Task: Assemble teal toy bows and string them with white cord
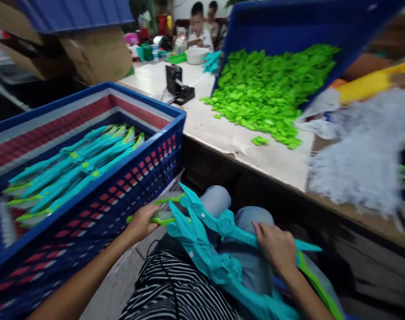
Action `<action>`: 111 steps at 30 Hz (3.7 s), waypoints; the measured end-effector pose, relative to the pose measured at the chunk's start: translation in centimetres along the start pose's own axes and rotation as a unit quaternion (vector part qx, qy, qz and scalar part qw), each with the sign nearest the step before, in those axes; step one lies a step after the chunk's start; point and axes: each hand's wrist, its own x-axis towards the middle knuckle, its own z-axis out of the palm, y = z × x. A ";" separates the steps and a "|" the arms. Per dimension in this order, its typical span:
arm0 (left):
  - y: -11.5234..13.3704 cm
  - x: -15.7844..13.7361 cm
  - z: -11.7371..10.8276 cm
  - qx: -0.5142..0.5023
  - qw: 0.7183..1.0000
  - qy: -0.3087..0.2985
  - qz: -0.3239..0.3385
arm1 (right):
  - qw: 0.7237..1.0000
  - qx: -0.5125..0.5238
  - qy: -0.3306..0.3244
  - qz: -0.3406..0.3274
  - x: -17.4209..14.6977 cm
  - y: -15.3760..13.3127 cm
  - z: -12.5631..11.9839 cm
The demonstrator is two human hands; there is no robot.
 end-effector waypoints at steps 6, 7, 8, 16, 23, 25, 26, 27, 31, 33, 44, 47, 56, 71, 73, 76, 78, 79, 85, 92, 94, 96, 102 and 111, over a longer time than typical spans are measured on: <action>-5.5 -2.8 1.3 0.065 0.998 -0.012 0.013 | 0.990 0.043 0.011 0.134 3.3 0.1 -0.3; -6.3 -2.7 0.7 0.076 0.996 -0.041 0.021 | 0.990 0.053 0.047 0.120 3.4 0.1 -0.1; -6.7 -2.2 -0.1 0.085 0.994 -0.071 0.024 | 0.990 0.065 0.084 0.092 3.2 0.0 0.2; 7.3 11.7 1.3 0.064 0.963 -0.118 0.233 | 0.948 0.223 -0.058 -0.219 -4.9 -2.8 -1.1; 13.1 18.4 13.0 0.235 0.888 -0.230 0.323 | 0.939 0.220 -0.078 -0.252 -4.3 -2.1 -3.4; 12.9 19.3 13.7 0.238 0.891 -0.206 0.328 | 0.951 0.222 0.010 -0.216 0.2 -0.2 -4.7; 12.9 19.5 13.9 0.239 0.896 -0.190 0.324 | 0.956 0.219 0.069 -0.181 3.2 1.0 -5.4; 13.0 19.5 14.1 0.238 0.901 -0.173 0.319 | 0.959 0.217 0.115 -0.141 6.4 2.1 -6.2; 12.9 18.1 15.3 0.195 0.917 -0.107 0.330 | 0.963 0.193 0.183 0.034 19.1 5.8 -9.0; 12.6 17.0 15.7 0.171 0.920 -0.080 0.344 | 0.968 0.178 0.163 0.066 23.6 6.5 -9.7; 12.3 14.2 14.7 0.146 0.925 -0.129 0.327 | 0.976 0.085 0.180 0.092 23.2 6.9 -7.9; 12.1 13.1 14.6 0.155 0.927 -0.120 0.319 | 0.986 0.050 0.135 0.078 21.4 7.5 -7.6; 11.5 9.5 14.2 0.171 0.927 -0.140 0.303 | 0.982 0.057 0.179 0.005 18.3 7.4 -6.2; 17.1 18.6 11.6 0.063 0.891 -0.389 0.225 | 0.953 0.170 0.213 0.135 14.6 8.5 -5.8; 17.2 20.4 11.6 0.008 0.884 -0.431 0.177 | 0.952 0.199 0.224 0.055 14.8 9.7 -5.6; 16.9 22.5 12.3 -0.087 0.881 -0.452 0.113 | 0.952 0.246 0.183 -0.022 15.3 11.1 -5.6; 16.5 23.2 12.8 -0.161 0.863 -0.475 0.060 | 0.947 0.265 0.180 -0.012 14.7 10.9 -5.6; 16.3 23.4 13.1 -0.195 0.850 -0.488 0.028 | 0.942 0.274 0.193 -0.005 14.0 10.5 -5.6; 16.4 23.8 13.1 -0.313 0.795 -0.497 -0.151 | 0.906 0.352 0.190 -0.138 4.7 4.1 -3.1; 17.4 23.5 12.7 -0.318 0.787 -0.495 -0.187 | 0.917 0.333 0.188 -0.116 1.1 1.0 1.0; 17.3 23.4 12.8 -0.318 0.786 -0.497 -0.185 | 0.918 0.327 0.194 -0.110 1.5 0.8 1.4; 17.1 23.3 12.8 -0.317 0.783 -0.502 -0.187 | 0.922 0.316 0.189 -0.117 1.6 0.5 1.5; 16.5 23.3 12.7 -0.313 0.779 -0.530 -0.118 | 0.928 0.319 0.175 -0.079 0.7 -0.3 1.2; 16.1 22.9 13.4 -0.230 0.825 -0.514 0.041 | 0.853 0.496 0.046 0.155 1.3 -1.2 1.6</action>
